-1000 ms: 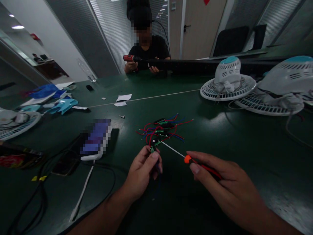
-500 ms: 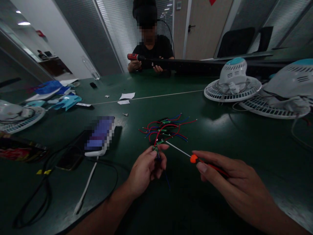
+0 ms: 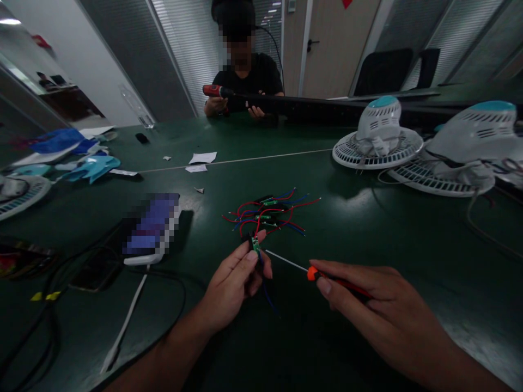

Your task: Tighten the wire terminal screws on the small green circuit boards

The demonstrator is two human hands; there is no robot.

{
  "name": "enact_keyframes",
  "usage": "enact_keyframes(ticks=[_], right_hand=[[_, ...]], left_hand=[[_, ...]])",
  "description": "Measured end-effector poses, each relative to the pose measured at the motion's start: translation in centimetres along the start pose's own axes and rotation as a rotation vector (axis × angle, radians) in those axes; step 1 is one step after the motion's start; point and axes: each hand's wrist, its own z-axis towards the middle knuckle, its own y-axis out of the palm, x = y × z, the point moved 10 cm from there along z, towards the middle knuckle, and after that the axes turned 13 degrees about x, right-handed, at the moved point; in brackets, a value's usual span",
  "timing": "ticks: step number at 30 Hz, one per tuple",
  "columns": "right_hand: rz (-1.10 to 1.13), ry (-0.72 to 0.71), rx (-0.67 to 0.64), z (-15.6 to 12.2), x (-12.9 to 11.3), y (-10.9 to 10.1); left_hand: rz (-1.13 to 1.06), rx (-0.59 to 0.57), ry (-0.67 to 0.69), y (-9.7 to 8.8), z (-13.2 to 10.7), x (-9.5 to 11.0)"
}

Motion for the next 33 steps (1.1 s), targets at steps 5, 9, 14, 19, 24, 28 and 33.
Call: enact_keyframes(ticks=[5,9,14,19,24,28,33], right_hand=[[0.022,0.014,-0.039,-0.1,0.1,0.4],[0.015,0.029,-0.028,-0.2,0.4,0.4],[-0.09,0.012,-0.006,-0.8,1.2,0.4],[-0.139,-0.018,0.018,-1.1,1.5,0.1],[-0.088,-0.008,0.0,-0.6,0.8,0.3],[0.01,0.014,-0.038,-0.3,0.4,0.7],[0.032,0.008,-0.036,-0.3,0.2,0.7]], left_hand=[[0.025,0.008,0.014,-0.2,0.1,-0.1],[0.028,0.002,0.017,-0.1,0.1,0.0],[0.035,-0.015,0.009,0.0,0.1,-0.1],[0.025,-0.005,0.004,-0.2,0.1,-0.3],[0.021,0.0,-0.017,0.0,0.1,-0.1],[0.022,-0.001,-0.016,0.1,0.0,0.1],[0.009,0.005,-0.042,0.0,0.0,-0.2]])
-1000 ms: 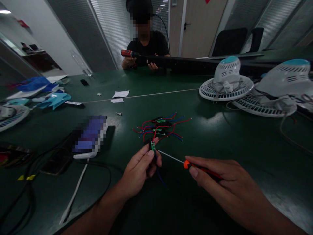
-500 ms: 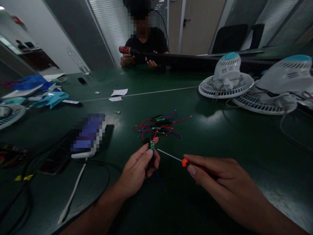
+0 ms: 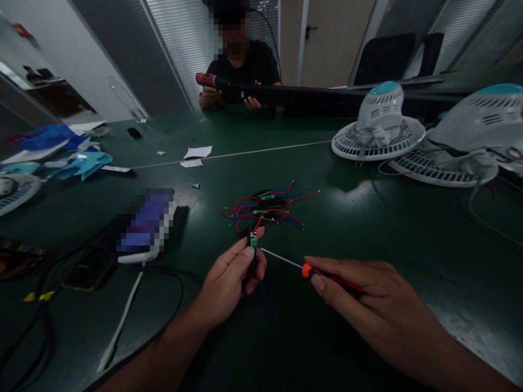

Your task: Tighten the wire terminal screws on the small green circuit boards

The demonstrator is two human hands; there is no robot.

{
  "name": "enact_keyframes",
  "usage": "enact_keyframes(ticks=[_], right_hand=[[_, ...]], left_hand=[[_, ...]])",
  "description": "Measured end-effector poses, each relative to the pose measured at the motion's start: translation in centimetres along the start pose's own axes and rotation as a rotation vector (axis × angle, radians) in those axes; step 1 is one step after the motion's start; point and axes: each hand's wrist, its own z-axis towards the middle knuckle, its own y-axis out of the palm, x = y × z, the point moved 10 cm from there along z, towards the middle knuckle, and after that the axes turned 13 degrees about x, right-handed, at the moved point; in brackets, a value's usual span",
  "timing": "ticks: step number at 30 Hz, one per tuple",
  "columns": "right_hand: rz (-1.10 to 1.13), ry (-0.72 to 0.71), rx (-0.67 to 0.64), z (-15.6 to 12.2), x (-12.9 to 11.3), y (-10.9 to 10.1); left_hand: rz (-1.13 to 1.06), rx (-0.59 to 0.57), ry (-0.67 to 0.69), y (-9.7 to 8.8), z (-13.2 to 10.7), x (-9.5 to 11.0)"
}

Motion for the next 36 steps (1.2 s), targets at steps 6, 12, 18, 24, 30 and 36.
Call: enact_keyframes(ticks=[6,12,18,24,30,36], right_hand=[[0.009,0.017,-0.005,0.1,0.0,0.2],[0.003,0.026,-0.035,0.0,0.0,0.4],[0.019,0.15,-0.133,-0.2,1.1,0.6],[0.069,0.275,-0.214,-0.5,2.1,0.9],[-0.027,0.299,-0.179,-1.1,3.0,1.1],[-0.062,0.305,-0.207,-1.2,3.8,1.4]], left_hand=[[-0.02,-0.009,-0.012,0.1,0.1,0.1],[0.001,-0.018,-0.009,0.1,0.0,0.1],[0.254,-0.031,0.157,0.2,-0.5,1.1],[0.673,-0.034,0.399,0.6,-1.2,2.8],[0.697,-0.037,0.41,0.5,-1.0,2.5],[0.749,-0.025,0.428,0.5,-1.0,2.4]])
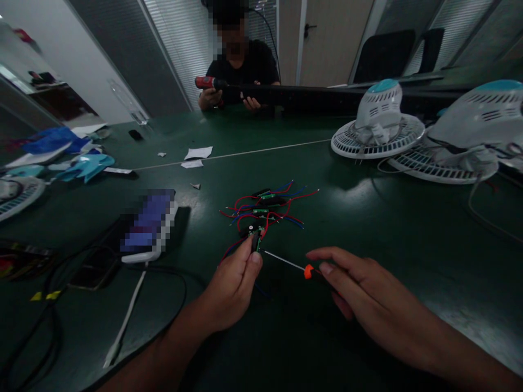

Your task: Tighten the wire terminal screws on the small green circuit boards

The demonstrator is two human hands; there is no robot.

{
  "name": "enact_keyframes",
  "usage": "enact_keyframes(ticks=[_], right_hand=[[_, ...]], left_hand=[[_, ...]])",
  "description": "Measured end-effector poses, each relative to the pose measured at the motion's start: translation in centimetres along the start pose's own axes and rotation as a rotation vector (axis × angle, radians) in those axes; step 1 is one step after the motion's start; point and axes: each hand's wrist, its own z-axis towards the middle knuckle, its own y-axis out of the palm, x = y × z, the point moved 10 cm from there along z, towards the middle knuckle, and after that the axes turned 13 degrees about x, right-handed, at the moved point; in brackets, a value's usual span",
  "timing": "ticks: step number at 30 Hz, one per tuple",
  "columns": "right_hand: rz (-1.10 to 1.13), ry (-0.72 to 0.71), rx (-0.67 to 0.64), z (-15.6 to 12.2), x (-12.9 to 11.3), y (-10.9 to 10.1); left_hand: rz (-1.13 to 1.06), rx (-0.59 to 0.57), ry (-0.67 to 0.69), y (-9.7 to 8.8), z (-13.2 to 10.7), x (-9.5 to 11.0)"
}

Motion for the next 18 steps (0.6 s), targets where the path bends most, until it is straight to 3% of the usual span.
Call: enact_keyframes(ticks=[5,12,15,18], right_hand=[[-0.029,-0.126,0.029,0.5,-1.8,0.1],[-0.157,-0.53,0.231,-1.4,-4.9,-0.4],[-0.162,-0.563,0.24,-1.7,-5.0,-0.3],[-0.146,-0.507,0.235,-1.4,-4.6,-0.4]], left_hand=[[0.002,-0.028,-0.006,0.1,0.0,0.2],[-0.078,0.011,-0.026,-0.3,0.3,-0.1],[-0.102,0.001,-0.018,-0.3,0.4,0.1],[-0.086,-0.026,0.006,-0.1,0.3,0.4]])
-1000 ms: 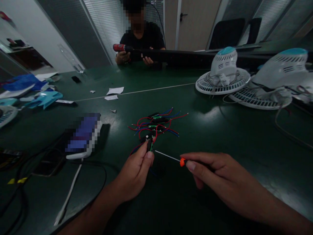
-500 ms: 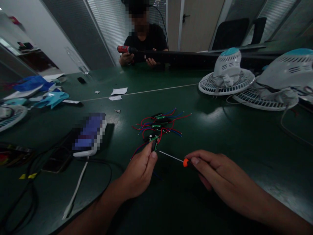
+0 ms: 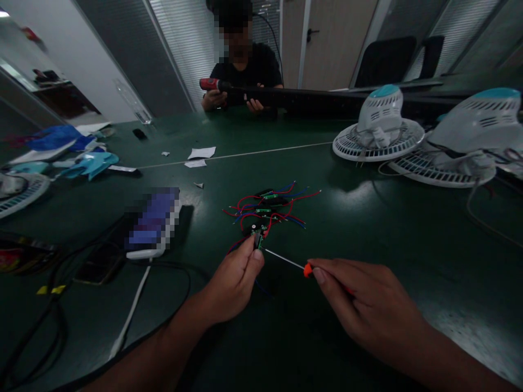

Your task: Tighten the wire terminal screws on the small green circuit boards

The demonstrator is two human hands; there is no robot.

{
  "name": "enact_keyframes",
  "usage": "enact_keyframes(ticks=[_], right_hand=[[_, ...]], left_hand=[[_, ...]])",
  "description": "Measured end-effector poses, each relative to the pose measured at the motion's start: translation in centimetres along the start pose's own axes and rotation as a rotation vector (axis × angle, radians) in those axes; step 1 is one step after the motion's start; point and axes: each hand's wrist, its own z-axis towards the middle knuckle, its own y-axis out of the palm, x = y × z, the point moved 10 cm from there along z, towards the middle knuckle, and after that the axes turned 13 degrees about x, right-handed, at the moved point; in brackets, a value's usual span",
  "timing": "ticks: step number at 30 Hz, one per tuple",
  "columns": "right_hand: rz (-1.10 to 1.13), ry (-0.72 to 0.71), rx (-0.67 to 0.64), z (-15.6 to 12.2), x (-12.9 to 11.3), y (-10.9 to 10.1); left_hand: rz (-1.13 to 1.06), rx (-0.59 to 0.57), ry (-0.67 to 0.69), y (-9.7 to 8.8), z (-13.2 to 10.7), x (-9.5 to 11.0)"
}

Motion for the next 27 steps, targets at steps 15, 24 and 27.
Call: enact_keyframes(ticks=[15,24,27], right_hand=[[0.237,0.679,-0.197,-1.4,5.4,2.0],[0.276,0.728,-0.158,-1.8,6.2,2.3],[0.259,0.732,-0.154,-1.6,6.1,2.1]], left_hand=[[0.007,0.031,0.015,0.0,0.2,0.3],[0.038,0.017,0.038,0.0,0.5,-0.1],[0.021,0.011,0.034,0.0,0.5,0.0]])
